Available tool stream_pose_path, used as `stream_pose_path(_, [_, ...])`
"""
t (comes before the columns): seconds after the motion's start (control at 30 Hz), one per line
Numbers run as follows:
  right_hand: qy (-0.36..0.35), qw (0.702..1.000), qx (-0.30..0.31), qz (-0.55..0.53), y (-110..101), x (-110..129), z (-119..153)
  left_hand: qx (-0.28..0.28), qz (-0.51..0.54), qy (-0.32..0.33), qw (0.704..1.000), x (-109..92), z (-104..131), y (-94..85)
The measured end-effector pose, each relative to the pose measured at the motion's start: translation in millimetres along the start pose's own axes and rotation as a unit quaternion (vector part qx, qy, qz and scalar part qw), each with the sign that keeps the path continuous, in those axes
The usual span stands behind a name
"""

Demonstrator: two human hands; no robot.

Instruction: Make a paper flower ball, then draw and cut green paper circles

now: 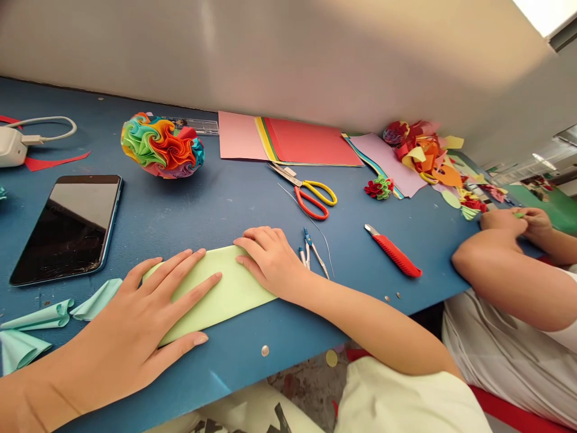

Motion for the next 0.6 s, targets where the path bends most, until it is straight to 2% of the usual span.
stream_pose_path(0.1, [-0.010,1.000,-0.029,0.001,-2,1,0,0.007,0.004,0.003,1.000,1,0,-0.5])
stream_pose_path(0.23, [0.006,0.995,-0.087,-0.056,-5,-5,-2,0.001,0.034,-0.031,0.999,7,-3,-7.7])
stream_pose_path(0.33, [0.027,0.990,-0.091,-0.101,-4,-11,-8,0.003,0.057,-0.050,0.997,10,-6,-12.7])
stream_pose_path(0.43, [0.039,0.991,-0.055,-0.116,-4,-14,-13,-0.001,0.092,-0.067,0.994,13,-6,-13.3])
stream_pose_path(0.6, [0.064,0.982,0.098,-0.148,-4,-16,-17,-0.030,0.155,-0.119,0.980,25,-8,-9.1])
Point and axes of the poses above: each hand's wrist, its own z-axis away from the middle knuckle, its own y-axis out of the palm, x = y × z, the point moved 5 cm from there along -z, towards the middle knuckle, and after that the axes turned 6 degrees about z, right-handed, at the moved point
